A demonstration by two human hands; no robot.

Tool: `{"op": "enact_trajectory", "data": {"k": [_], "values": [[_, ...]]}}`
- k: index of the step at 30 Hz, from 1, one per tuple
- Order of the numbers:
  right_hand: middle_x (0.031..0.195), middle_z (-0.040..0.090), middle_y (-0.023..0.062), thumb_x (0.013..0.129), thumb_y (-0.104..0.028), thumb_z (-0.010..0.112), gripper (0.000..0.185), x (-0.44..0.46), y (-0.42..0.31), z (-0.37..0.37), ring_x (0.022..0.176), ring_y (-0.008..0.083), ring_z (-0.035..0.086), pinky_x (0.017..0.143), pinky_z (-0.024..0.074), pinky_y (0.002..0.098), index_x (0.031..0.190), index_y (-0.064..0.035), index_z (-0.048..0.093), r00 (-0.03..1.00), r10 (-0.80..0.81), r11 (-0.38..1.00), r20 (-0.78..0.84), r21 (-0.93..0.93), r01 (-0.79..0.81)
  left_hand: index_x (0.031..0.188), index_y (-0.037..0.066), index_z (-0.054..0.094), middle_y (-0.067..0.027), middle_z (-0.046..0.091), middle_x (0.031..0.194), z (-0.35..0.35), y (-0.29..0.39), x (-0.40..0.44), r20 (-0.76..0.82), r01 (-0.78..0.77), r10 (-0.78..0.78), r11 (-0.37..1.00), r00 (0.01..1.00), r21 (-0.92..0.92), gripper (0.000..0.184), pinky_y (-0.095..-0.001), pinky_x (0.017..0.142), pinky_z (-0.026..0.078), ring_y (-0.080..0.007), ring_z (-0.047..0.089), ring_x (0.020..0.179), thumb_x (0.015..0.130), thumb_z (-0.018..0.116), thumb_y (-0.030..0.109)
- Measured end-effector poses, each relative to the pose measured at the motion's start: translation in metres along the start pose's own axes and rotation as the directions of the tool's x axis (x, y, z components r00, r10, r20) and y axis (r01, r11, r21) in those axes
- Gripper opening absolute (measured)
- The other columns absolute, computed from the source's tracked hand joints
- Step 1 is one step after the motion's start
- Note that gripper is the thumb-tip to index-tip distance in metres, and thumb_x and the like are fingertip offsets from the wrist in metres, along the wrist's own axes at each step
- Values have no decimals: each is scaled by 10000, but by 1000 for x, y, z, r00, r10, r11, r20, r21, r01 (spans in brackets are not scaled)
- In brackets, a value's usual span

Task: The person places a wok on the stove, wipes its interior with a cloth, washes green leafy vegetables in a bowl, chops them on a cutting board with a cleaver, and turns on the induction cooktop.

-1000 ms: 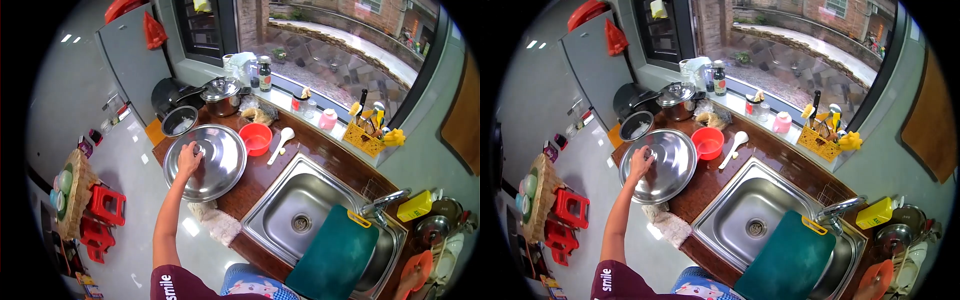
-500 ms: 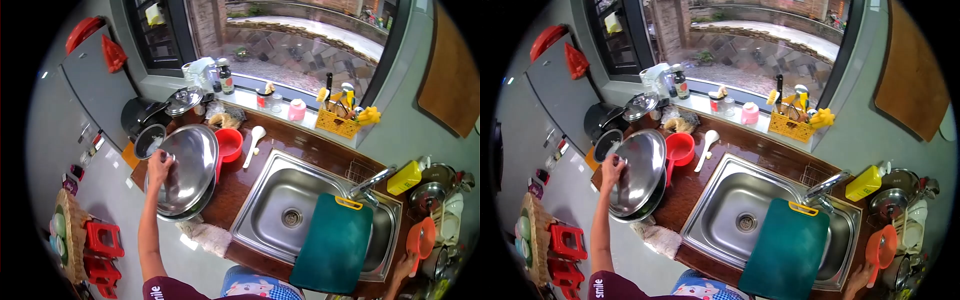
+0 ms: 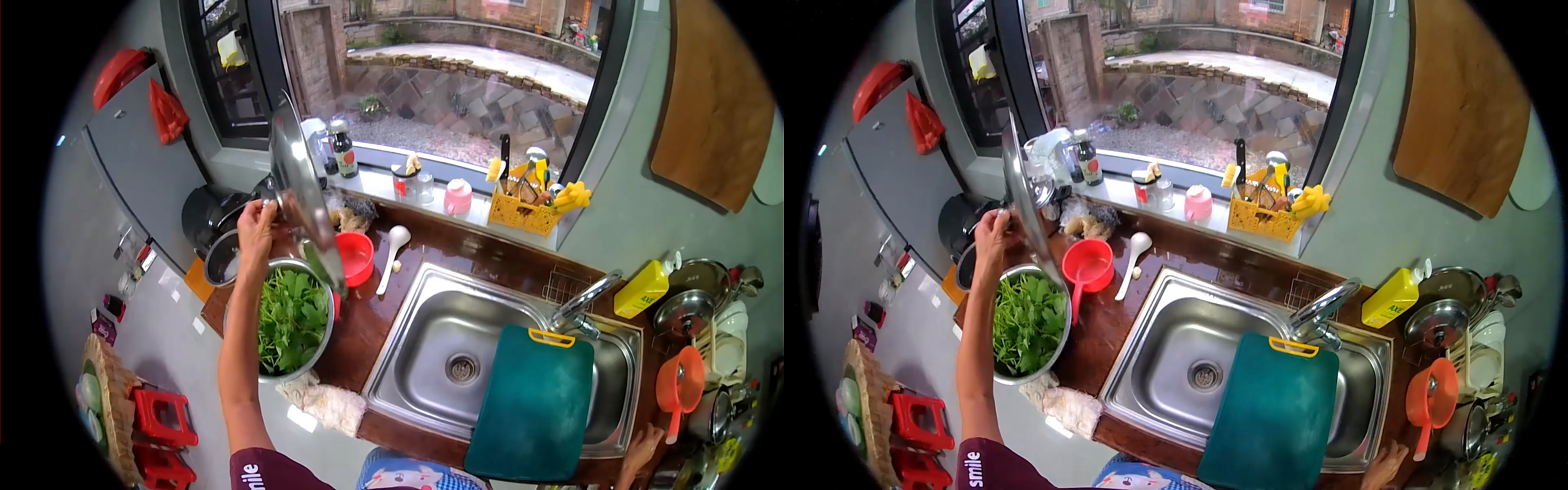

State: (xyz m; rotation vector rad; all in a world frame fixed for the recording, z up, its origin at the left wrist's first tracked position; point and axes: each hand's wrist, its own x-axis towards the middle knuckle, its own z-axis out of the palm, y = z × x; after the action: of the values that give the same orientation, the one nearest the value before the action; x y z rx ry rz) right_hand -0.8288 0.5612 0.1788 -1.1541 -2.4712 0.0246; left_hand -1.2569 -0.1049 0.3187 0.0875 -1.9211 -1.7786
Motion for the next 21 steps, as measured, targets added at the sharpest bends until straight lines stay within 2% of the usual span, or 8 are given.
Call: {"op": "enact_trajectory", "data": {"k": [4, 5, 8, 10, 11, 14, 15, 21], "values": [[979, 467, 183, 759, -9, 536, 265, -20, -11, -4, 921, 363, 498, 771, 417, 397, 1017, 51, 553, 998, 56, 997, 29, 46, -57, 920, -13, 513, -89, 559, 775, 42, -21, 42, -17, -10, 8, 992, 1000, -122, 252, -267, 485, 519, -157, 575, 587, 799, 625, 178], [1023, 502, 183, 843, -118, 459, 277, -31, -28, -25, 908, 346, 546, 775, 438, 420, 1074, 6, 550, 997, -79, 997, 19, -26, 79, 925, -16, 506, -94, 555, 789, 51, -40, 60, -37, 2, -8, 989, 999, -148, 268, -269, 488, 521, -166, 576, 595, 792, 631, 179], [1017, 509, 160, 816, -156, 525, 249, -50, -15, -16, 896, 348, 535, 782, 439, 416, 1044, -69, 576, 995, 55, 998, 87, 10, -56, 947, -19, 499, -103, 545, 813, 76, -85, 99, -77, 55, -68, 985, 995, -163, 310, -269, 500, 522, -186, 580, 658, 760, 654, 175], [1025, 501, 157, 817, -175, 520, 262, -64, -12, -13, 908, 347, 530, 786, 440, 417, 1044, -54, 571, 994, 50, 995, 94, -96, -41, 920, -10, 524, -89, 558, 789, 96, -96, 109, -164, 32, -40, 998, 986, -51, 322, -275, 537, 506, -175, 573, 671, 737, 676, 206], [1027, 499, 158, 815, -181, 521, 266, -75, -19, -23, 910, 349, 528, 787, 440, 418, 1042, -52, 571, 992, 57, 987, 109, -158, -39, 876, 2, 545, -77, 573, 763, 102, -98, 112, -255, 25, 51, 958, 966, 285, 332, -297, 590, 484, -173, 563, 668, 711, 696, 247], [1115, 474, 191, 826, -224, 523, 297, -99, -3, -20, 924, 365, 521, 792, 441, 427, 1067, -57, 567, 981, 93, 975, 171, -215, -55, 859, 8, 554, -90, 584, 749, 119, -109, 117, -268, 34, 48, 956, 962, 293, 360, -320, 619, 464, -192, 561, 652, 694, 700, 293], [1135, 467, 201, 832, -232, 522, 300, -107, 0, -21, 930, 366, 519, 795, 442, 427, 1072, -58, 568, 972, 144, 977, 185, -185, -109, 862, 8, 549, -121, 588, 771, 120, -155, 145, -244, 17, 31, 981, 969, 193, 379, -345, 660, 456, -238, 571, 692, 691, 688, 317], [1207, 434, 238, 840, -252, 525, 298, -123, -39, -43, 942, 371, 532, 773, 454, 416, 1043, -42, 583, 931, 290, 950, 223, -184, -252, 884, 6, 503, -186, 576, 849, 139, -147, 130, -363, 122, 18, 926, 931, 358, 410, -395, 754, 424, -333, 559, 814, 681, 674, 318]]}}
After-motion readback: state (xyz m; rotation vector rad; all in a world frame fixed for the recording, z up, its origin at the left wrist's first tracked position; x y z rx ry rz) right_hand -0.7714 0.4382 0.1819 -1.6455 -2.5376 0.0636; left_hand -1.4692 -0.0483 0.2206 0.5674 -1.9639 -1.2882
